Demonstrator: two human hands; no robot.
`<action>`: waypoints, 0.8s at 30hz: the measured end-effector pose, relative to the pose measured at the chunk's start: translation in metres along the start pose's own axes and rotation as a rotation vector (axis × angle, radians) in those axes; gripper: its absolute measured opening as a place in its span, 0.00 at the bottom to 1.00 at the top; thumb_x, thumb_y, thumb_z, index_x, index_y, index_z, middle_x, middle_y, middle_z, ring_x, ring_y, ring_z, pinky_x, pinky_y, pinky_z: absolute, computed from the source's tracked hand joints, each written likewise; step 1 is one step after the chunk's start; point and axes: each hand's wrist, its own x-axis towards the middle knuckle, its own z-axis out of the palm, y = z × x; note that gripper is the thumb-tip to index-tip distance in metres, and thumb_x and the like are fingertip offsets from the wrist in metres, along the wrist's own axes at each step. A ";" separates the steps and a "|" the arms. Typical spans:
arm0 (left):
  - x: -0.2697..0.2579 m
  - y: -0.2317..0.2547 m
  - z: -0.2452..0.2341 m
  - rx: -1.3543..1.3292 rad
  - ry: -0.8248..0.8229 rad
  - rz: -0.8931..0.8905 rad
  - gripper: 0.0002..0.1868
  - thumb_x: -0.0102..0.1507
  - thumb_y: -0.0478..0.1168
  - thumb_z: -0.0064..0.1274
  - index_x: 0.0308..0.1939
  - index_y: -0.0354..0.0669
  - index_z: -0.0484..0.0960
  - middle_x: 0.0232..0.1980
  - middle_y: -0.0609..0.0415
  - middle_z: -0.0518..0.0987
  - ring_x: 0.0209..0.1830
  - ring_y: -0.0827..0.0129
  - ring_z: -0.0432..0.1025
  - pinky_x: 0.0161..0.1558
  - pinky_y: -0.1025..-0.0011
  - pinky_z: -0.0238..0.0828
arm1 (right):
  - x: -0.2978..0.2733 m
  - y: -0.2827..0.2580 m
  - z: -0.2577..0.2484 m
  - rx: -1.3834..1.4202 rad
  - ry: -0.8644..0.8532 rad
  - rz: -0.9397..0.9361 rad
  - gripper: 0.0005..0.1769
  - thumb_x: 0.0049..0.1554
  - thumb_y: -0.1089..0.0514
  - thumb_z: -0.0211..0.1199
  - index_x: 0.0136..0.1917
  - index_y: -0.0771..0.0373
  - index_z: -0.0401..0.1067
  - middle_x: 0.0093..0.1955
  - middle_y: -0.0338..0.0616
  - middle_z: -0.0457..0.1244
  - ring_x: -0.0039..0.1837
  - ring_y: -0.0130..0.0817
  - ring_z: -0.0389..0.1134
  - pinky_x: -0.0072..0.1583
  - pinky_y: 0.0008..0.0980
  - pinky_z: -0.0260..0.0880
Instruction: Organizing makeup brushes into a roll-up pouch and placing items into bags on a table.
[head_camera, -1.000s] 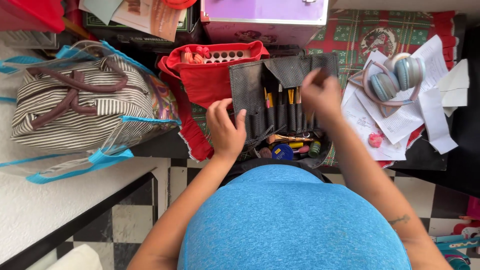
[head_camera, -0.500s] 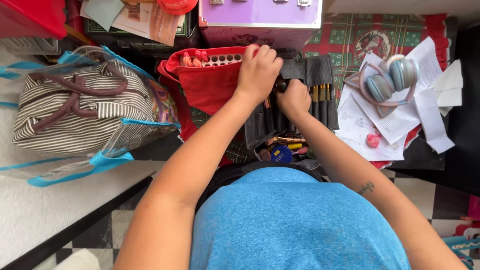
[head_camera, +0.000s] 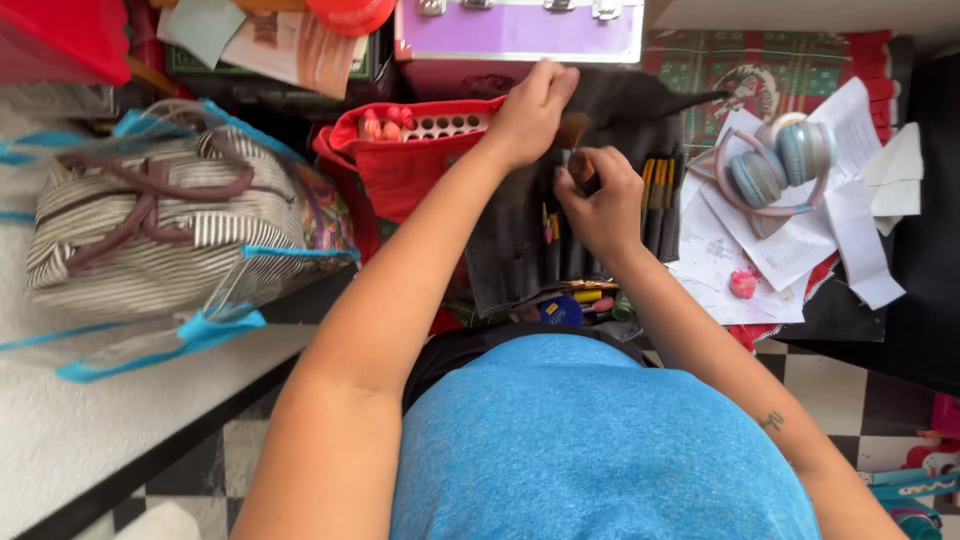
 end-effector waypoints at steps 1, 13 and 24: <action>0.000 -0.009 0.003 -0.002 -0.008 0.006 0.21 0.75 0.55 0.41 0.49 0.39 0.71 0.43 0.41 0.82 0.43 0.55 0.76 0.49 0.61 0.75 | 0.007 -0.010 -0.012 -0.006 0.009 0.002 0.08 0.56 0.64 0.70 0.46 0.67 0.72 0.41 0.50 0.64 0.43 0.46 0.68 0.49 0.40 0.69; -0.128 0.094 -0.061 0.553 0.262 -0.075 0.16 0.71 0.51 0.50 0.49 0.42 0.77 0.45 0.46 0.81 0.48 0.51 0.76 0.51 0.54 0.72 | 0.007 -0.009 -0.008 0.257 -0.238 -0.085 0.14 0.61 0.58 0.73 0.43 0.64 0.69 0.45 0.43 0.69 0.42 0.31 0.66 0.45 0.31 0.66; -0.195 0.010 -0.017 0.353 0.360 -0.220 0.13 0.60 0.37 0.61 0.35 0.33 0.71 0.33 0.38 0.76 0.34 0.41 0.72 0.36 0.52 0.67 | -0.030 0.012 0.061 0.168 -0.479 0.396 0.15 0.52 0.51 0.73 0.40 0.67 0.76 0.29 0.40 0.66 0.35 0.22 0.64 0.39 0.33 0.67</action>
